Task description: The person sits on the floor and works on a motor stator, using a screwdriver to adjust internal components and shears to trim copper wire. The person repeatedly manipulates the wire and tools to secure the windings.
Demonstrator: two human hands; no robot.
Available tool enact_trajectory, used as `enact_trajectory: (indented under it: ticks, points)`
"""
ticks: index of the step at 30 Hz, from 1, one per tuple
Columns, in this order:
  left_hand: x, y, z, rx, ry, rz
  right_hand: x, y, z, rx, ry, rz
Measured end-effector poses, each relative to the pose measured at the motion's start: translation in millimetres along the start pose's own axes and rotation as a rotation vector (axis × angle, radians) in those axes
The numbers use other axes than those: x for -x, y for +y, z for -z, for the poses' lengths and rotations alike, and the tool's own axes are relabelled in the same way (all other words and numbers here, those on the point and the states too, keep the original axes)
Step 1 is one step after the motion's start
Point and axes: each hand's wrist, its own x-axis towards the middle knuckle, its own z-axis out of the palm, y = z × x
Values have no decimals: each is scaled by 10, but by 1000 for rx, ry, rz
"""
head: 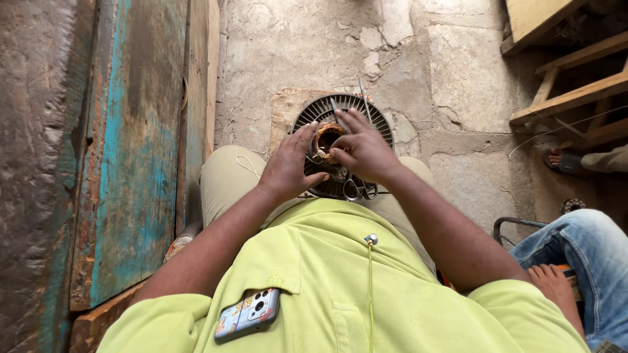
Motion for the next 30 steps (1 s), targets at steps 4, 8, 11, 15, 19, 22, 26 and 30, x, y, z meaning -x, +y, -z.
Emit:
enact_trajectory:
  ticks: [4, 8, 11, 15, 19, 22, 26, 30]
  points:
    - [-39, -21, -85, 11, -7, -16, -128, 100, -81, -134, -35, 89]
    - [-41, -37, -87, 27, 32, -53, -172, 143, -147, -118, -66, 100]
    - [-47, -21, -102, 15, 8, -35, -151, 113, -212, -10, 39, 146]
    - [-81, -1, -116, -25, 1, -15, -114, 24, -241, -143, 36, 83]
    - [-135, 2, -148, -32, 0, -12, -89, -39, -232, -88, 94, 83]
    - [-148, -18, -170, 23, 18, -29, -83, -38, -233, -100, 119, 66]
    - [-171, -46, -132, 86, -3, -38, -71, -28, -229, -145, 142, 34]
    - [-193, -71, -35, 23, -27, -25, -89, -47, -196, -114, 148, 47]
